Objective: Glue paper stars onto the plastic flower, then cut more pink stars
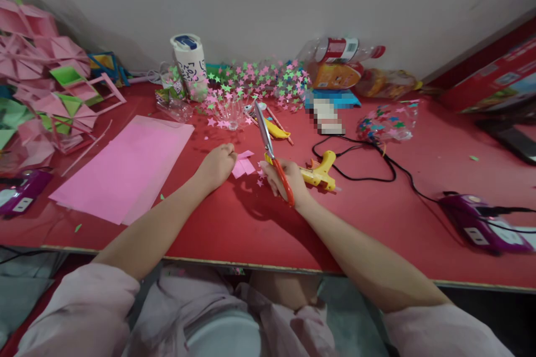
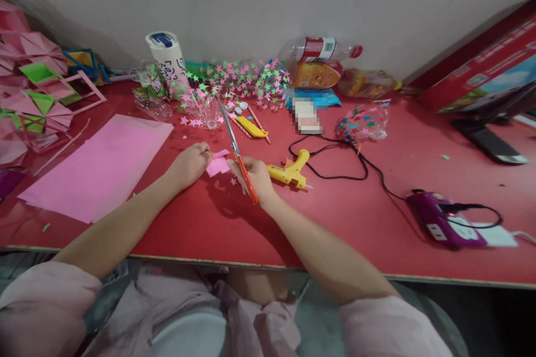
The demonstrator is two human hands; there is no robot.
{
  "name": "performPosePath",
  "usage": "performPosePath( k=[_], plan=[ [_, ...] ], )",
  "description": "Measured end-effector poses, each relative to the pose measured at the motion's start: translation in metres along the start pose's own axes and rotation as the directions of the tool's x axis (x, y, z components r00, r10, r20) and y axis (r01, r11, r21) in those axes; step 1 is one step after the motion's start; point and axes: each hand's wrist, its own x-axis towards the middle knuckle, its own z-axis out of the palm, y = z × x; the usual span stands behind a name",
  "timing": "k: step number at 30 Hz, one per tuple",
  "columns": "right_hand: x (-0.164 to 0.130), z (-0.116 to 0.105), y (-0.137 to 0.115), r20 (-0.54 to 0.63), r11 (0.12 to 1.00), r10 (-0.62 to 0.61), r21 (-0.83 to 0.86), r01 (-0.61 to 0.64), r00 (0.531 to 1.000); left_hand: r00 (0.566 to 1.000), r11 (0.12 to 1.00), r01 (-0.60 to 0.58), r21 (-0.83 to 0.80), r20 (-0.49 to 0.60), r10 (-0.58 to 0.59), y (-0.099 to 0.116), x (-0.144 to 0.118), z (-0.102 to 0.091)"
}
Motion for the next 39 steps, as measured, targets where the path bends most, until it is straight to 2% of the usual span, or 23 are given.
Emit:
performPosePath(
  k=[2, 5, 6, 8, 11, 13, 14, 16, 17, 18, 20, 22, 25, 29, 34, 36, 39],
  plan=[
    [-0.001, 0.000, 0.000, -0.009, 1.000, -0.008, -0.015, 0.008, 1.000, 0.999, 0.999, 0.007, 0.034, -0.046, -0.005, 0.002, 0.000, -0.003],
    [-0.001, 0.000, -0.001, -0.033, 1.000, -0.022, -0.023, 0.021, 0.999, 0.986, 0.985, -0.148, 0.084, -0.068, 0.154, 0.007, -0.007, -0.012],
    [-0.001, 0.000, -0.001, -0.041, 1.000, -0.020, -0.021, 0.019, 0.999, 0.968, 0.971, -0.212, 0.109, -0.110, 0.224, 0.010, -0.011, -0.015],
    [0.000, -0.001, -0.001, -0.052, 1.000, -0.005, -0.011, 0.004, 0.999, 0.941, 0.946, -0.300, 0.125, -0.126, 0.315, 0.015, -0.019, -0.020],
    [0.000, -0.001, -0.003, -0.051, 1.000, 0.012, 0.014, -0.012, 0.999, 0.929, 0.935, -0.356, -0.001, -0.115, 0.353, 0.022, -0.028, -0.021],
    [0.000, -0.001, -0.004, -0.049, 0.999, 0.009, 0.039, -0.007, 0.999, 0.937, 0.929, -0.341, -0.144, -0.125, 0.325, 0.025, -0.029, -0.019],
    [-0.001, 0.000, -0.005, -0.054, 0.999, 0.006, 0.051, -0.003, 0.999, 0.953, 0.922, -0.302, -0.241, -0.118, 0.281, 0.027, -0.029, -0.017],
    [-0.002, 0.000, -0.006, -0.078, 0.998, -0.003, 0.066, 0.008, 0.997, 0.991, 0.854, -0.127, -0.504, -0.024, 0.133, 0.029, -0.027, -0.013],
    [-0.002, 0.001, -0.006, -0.090, 0.998, -0.009, 0.067, 0.015, 0.996, 0.996, 0.765, 0.007, -0.644, 0.074, 0.054, 0.030, -0.026, -0.011],
    [-0.003, 0.001, -0.006, -0.099, 0.997, -0.017, 0.067, 0.023, 0.995, 0.983, 0.648, 0.140, -0.749, 0.185, 0.002, 0.031, -0.025, -0.010],
    [-0.003, 0.002, -0.005, -0.102, 0.997, -0.036, 0.058, 0.042, 0.994, 0.930, 0.428, 0.340, -0.837, 0.368, -0.019, 0.032, -0.024, -0.009],
    [-0.004, 0.002, -0.004, -0.094, 0.998, -0.055, 0.034, 0.059, 0.994, 0.899, 0.310, 0.416, -0.855, 0.437, -0.003, 0.031, -0.023, -0.009],
    [-0.005, 0.002, -0.004, -0.081, 0.997, -0.071, -0.005, 0.071, 0.994, 0.904, 0.240, 0.418, -0.876, 0.426, -0.020, 0.031, -0.023, -0.012],
    [-0.005, 0.002, -0.004, -0.073, 0.996, -0.084, 0.019, 0.085, 0.994, 0.936, 0.256, 0.351, -0.901, 0.347, -0.062, 0.030, -0.023, -0.012],
    [-0.003, 0.001, -0.004, -0.120, 0.996, -0.043, 0.070, 0.052, 0.992, 0.976, 0.379, 0.218, -0.899, 0.206, -0.072, 0.028, -0.021, -0.004],
    [-0.002, 0.001, -0.004, -0.107, 0.997, -0.029, 0.065, 0.036, 0.994, 0.988, 0.420, 0.154, -0.894, 0.138, -0.069, 0.027, -0.021, -0.002],
    [-0.002, 0.002, -0.004, -0.055, 0.999, -0.026, 0.042, 0.029, 0.998, 0.994, 0.423, 0.085, -0.902, 0.046, -0.101, 0.029, -0.022, -0.002]
  ],
)
